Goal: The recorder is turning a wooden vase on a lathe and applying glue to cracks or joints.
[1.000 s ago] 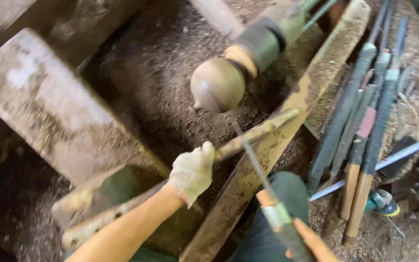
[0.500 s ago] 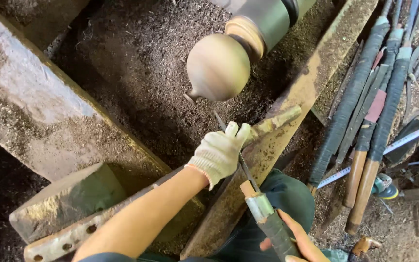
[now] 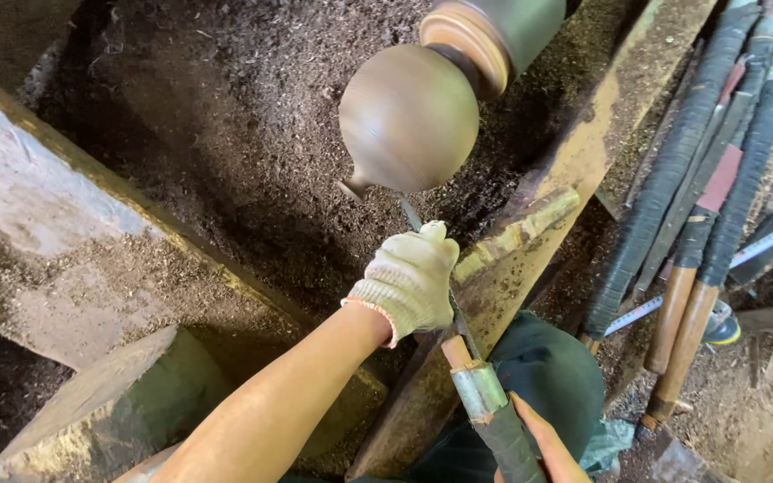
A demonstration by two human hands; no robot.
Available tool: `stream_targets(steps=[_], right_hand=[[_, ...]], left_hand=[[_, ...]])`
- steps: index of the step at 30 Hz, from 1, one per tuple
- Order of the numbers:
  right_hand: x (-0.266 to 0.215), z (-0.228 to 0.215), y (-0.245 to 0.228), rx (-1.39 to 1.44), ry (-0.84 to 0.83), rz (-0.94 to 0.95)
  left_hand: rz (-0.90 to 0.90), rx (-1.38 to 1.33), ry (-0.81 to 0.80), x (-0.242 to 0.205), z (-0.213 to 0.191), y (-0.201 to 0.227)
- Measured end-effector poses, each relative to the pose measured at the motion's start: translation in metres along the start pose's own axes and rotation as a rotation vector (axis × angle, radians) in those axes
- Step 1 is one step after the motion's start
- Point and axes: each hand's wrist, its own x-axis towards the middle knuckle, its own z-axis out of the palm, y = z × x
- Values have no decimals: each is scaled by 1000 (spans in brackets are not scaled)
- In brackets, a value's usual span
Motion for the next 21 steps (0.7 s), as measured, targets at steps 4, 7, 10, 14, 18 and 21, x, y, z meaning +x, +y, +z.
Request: stream_targets(steps=[4, 7, 10, 14, 18, 21], right_hand=[[5, -7, 12, 72, -61, 0], [9, -17, 18, 129, -114, 2], [13, -27, 22, 186, -167, 10], [18, -21, 14, 174, -222, 6], [16, -14, 7, 129, -234, -5], [15, -11, 4, 107, -204, -22]], left_hand=[[3, 6, 38, -1, 0, 1], [-29, 29, 9, -1, 0, 4], [-32, 44, 45, 2, 9, 2], [-77, 69, 12, 2, 7, 5], [-87, 57, 15, -1, 3, 8], [-90, 69, -20, 0, 2, 8]])
